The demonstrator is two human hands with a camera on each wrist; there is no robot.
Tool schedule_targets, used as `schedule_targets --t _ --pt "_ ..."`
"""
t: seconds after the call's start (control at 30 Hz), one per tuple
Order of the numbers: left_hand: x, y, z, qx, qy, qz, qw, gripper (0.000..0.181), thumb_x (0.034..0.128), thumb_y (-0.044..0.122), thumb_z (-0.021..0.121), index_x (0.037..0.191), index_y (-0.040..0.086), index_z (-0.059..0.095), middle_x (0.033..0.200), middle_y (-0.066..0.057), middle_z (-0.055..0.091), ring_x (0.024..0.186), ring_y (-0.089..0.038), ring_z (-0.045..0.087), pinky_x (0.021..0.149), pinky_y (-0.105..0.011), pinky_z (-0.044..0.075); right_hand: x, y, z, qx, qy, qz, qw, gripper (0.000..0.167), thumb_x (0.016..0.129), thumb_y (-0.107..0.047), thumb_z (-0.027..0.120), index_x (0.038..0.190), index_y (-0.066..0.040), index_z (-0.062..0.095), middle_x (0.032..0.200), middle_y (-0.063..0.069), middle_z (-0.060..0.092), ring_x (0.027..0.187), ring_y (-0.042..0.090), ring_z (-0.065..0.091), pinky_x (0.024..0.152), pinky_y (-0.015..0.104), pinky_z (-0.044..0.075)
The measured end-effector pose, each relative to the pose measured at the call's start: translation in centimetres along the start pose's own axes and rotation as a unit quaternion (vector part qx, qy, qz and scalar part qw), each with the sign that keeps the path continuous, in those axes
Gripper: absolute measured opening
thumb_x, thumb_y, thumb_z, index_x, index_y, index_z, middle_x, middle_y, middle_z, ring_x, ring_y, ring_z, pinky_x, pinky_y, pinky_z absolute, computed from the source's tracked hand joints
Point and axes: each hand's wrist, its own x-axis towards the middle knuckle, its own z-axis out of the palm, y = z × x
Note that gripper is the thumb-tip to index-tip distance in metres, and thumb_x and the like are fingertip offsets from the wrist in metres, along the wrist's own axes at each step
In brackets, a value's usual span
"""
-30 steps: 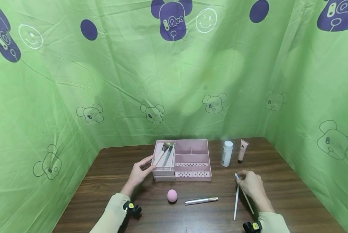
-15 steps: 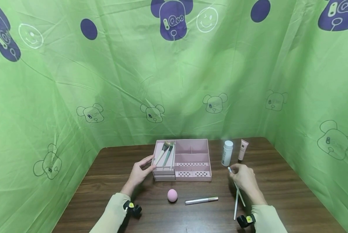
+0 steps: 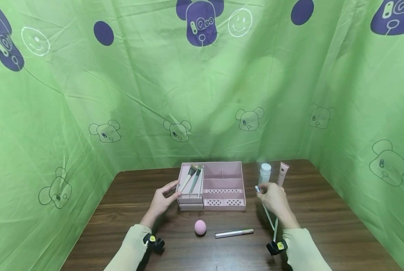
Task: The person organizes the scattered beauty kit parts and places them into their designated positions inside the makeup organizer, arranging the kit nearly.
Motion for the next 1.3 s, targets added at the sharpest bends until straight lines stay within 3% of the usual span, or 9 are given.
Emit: schedule_targets --t 0.13,0.37,0.67,0.77,1.0,1.07,1.3 --pt "-0.1 1.1 -0.3 0.007 -0.006 0.005 0.9999 0.049 0.0853 0.013 0.076 0.129 -0.003 0.06 0.133 -0.021 0.059 0.127 -0.034 0.055 0.112 -0.04 0.04 0.6 -0.9 0.0 0.007 0.004 -0.007 0.9999 0.017 0.075 -0.015 0.073 0.091 -0.011 0.075 0.071 -0.004 0.068 0.064 0.017 0.058 0.055 0.037 0.045" --pt "0.1 -2.1 0.4 0.01 0.012 0.002 0.9999 0.049 0.0832 0.015 0.078 0.129 0.007 0.064 0.133 -0.01 0.062 0.126 -0.028 0.056 0.111 -0.032 0.041 1.6 -2.8 0.1 0.025 0.008 -0.007 0.9996 0.016 0.076 -0.012 0.072 0.092 -0.01 0.074 0.072 -0.004 0.067 0.064 0.014 0.055 0.057 0.031 0.042" --pt "0.1 -2.7 0.5 -0.01 0.007 -0.001 0.9999 0.049 0.0829 0.023 0.079 0.129 0.014 0.065 0.133 -0.004 0.063 0.126 -0.022 0.056 0.111 -0.024 0.039 2.6 -4.8 0.3 0.028 0.01 -0.013 0.9995 0.018 0.078 -0.013 0.071 0.095 -0.011 0.075 0.075 -0.003 0.07 0.069 0.015 0.06 0.062 0.033 0.045" --pt "0.1 -1.4 0.3 -0.012 0.004 -0.002 0.9999 0.048 0.0833 0.017 0.078 0.128 0.006 0.064 0.133 -0.011 0.062 0.125 -0.028 0.057 0.111 -0.03 0.041 3.1 -5.3 0.5 0.036 0.013 -0.02 0.9991 0.02 0.078 -0.011 0.07 0.097 -0.01 0.075 0.076 -0.002 0.07 0.07 0.014 0.062 0.063 0.033 0.046" --pt "0.0 -0.3 0.1 -0.017 0.003 0.011 0.9998 0.048 0.0837 0.011 0.077 0.127 -0.002 0.062 0.132 -0.02 0.06 0.123 -0.032 0.058 0.106 -0.02 0.043 4.0 -6.7 1.0 0.057 0.011 -0.041 0.9975 0.022 0.077 -0.01 0.07 0.098 -0.008 0.075 0.075 -0.001 0.07 0.067 0.011 0.06 0.061 0.03 0.046" --pt "0.0 0.7 -0.2 -0.024 -0.004 0.011 0.9996 0.048 0.0838 0.01 0.077 0.127 -0.006 0.061 0.132 -0.023 0.059 0.123 -0.037 0.057 0.107 -0.024 0.044 4.1 -7.1 1.0 0.056 0.014 -0.046 0.9973 0.021 0.077 -0.013 0.07 0.097 -0.009 0.075 0.074 -0.002 0.069 0.065 0.01 0.059 0.06 0.03 0.046" --pt "0.2 1.3 -0.6 -0.025 -0.018 0.001 0.9995 0.049 0.085 0.012 0.076 0.128 -0.005 0.06 0.134 -0.023 0.058 0.125 -0.035 0.055 0.109 -0.038 0.043 4.8 -8.3 1.2 0.044 0.01 -0.043 0.998 0.02 0.079 -0.017 0.072 0.098 -0.012 0.075 0.077 -0.003 0.072 0.067 0.013 0.062 0.064 0.035 0.049"
